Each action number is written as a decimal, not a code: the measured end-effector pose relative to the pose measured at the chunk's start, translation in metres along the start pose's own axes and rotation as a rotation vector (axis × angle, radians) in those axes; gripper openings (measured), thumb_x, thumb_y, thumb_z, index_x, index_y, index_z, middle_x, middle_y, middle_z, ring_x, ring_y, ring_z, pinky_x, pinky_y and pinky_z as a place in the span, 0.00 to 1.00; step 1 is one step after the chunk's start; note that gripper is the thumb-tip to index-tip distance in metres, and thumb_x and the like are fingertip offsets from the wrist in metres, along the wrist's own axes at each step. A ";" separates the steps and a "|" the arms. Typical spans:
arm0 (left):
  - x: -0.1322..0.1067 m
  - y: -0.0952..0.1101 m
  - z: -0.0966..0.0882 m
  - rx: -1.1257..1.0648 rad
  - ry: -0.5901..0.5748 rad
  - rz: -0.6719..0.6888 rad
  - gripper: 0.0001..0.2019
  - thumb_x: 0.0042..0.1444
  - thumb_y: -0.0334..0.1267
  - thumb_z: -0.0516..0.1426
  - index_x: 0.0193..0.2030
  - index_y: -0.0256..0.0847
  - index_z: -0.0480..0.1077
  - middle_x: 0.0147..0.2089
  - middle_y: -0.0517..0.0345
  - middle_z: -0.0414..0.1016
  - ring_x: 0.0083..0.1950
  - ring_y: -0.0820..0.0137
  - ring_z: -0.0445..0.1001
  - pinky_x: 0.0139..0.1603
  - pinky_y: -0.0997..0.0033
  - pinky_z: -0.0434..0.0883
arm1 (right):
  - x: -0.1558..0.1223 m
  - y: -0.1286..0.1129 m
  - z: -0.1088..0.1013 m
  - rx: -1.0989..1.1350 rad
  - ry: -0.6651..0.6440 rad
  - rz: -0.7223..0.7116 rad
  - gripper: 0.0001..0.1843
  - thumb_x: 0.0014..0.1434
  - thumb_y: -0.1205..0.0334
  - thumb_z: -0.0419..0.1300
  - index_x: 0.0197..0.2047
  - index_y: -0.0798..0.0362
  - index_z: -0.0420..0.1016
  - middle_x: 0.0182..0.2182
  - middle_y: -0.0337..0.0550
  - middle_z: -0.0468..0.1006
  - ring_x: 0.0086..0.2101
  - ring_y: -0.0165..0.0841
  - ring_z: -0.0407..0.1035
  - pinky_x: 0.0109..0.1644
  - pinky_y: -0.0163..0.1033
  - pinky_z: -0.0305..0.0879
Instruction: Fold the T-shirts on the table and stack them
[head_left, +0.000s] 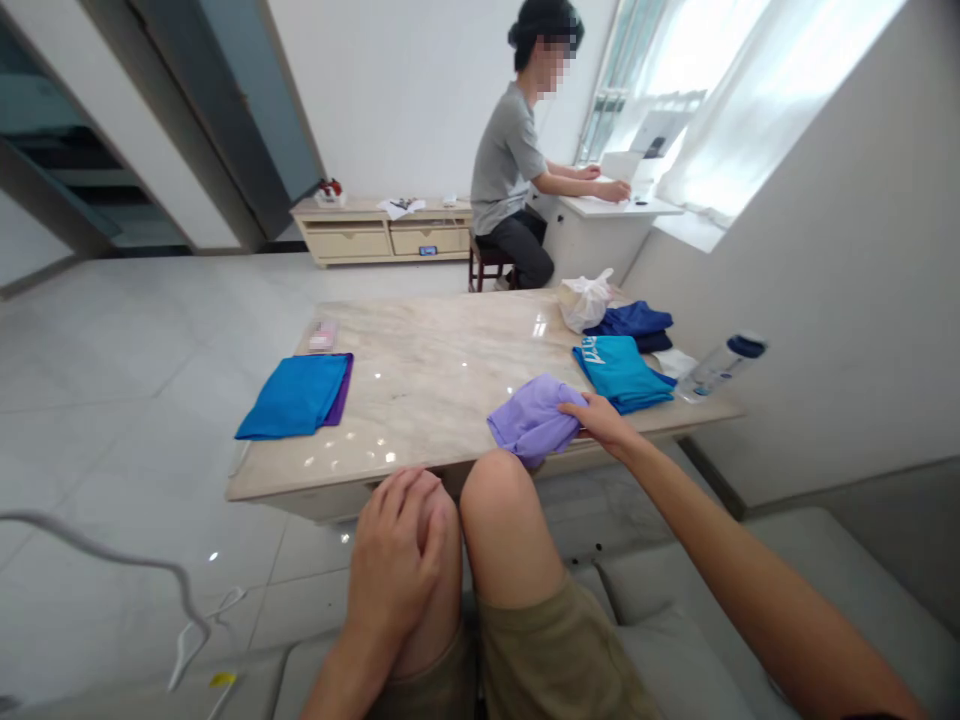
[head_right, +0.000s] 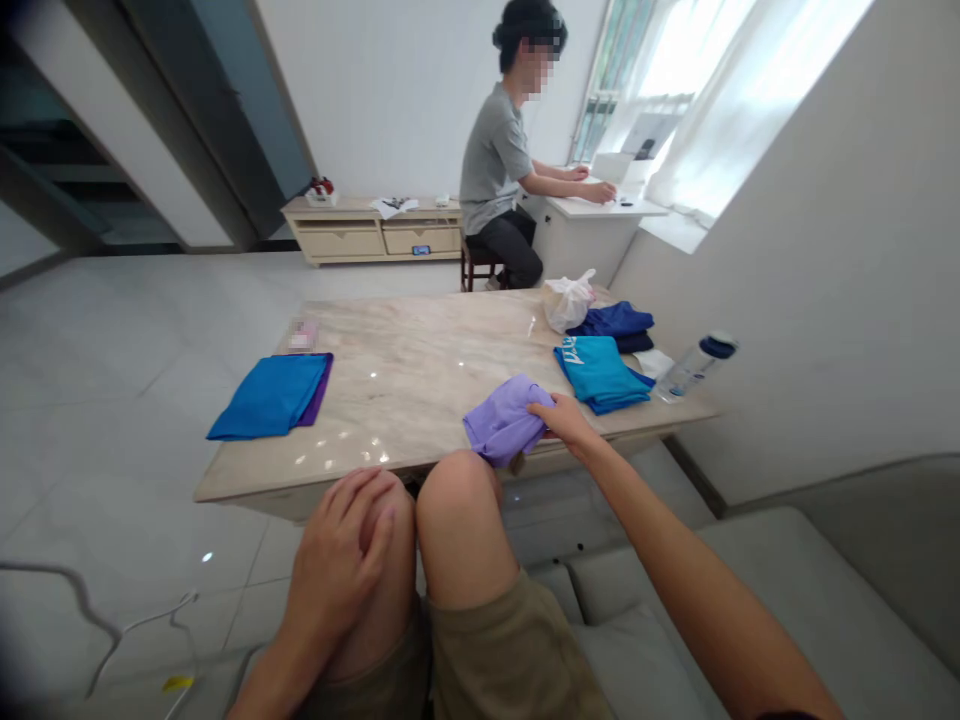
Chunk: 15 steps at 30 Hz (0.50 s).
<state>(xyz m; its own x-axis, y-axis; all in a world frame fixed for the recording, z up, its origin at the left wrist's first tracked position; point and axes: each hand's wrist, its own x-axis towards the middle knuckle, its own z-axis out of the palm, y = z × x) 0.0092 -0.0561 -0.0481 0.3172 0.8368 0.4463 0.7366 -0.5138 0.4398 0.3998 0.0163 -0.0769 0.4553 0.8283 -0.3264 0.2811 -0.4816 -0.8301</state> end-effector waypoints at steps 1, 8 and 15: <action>0.001 -0.001 0.001 -0.001 -0.003 0.008 0.18 0.72 0.42 0.53 0.62 0.52 0.78 0.64 0.49 0.81 0.68 0.49 0.76 0.72 0.40 0.72 | -0.011 0.006 -0.017 0.083 0.026 0.022 0.19 0.63 0.59 0.69 0.54 0.57 0.80 0.43 0.50 0.87 0.37 0.38 0.81 0.35 0.37 0.79; 0.007 -0.008 0.006 0.034 -0.020 0.070 0.19 0.73 0.46 0.51 0.64 0.52 0.75 0.65 0.48 0.80 0.66 0.47 0.75 0.69 0.39 0.71 | -0.037 0.002 -0.119 0.439 0.187 0.027 0.17 0.55 0.66 0.74 0.48 0.56 0.82 0.39 0.46 0.85 0.32 0.33 0.76 0.32 0.35 0.79; 0.013 -0.002 0.007 0.063 -0.011 0.064 0.18 0.73 0.45 0.52 0.62 0.52 0.77 0.63 0.51 0.82 0.64 0.49 0.78 0.65 0.44 0.74 | 0.040 -0.039 -0.208 0.538 0.320 -0.177 0.17 0.55 0.72 0.73 0.46 0.52 0.77 0.43 0.45 0.83 0.38 0.33 0.78 0.40 0.40 0.84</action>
<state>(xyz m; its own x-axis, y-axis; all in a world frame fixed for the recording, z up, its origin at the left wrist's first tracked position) 0.0161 -0.0426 -0.0492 0.3709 0.8049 0.4633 0.7507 -0.5535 0.3606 0.5825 0.0087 0.0369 0.6937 0.7156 -0.0823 -0.0497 -0.0665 -0.9965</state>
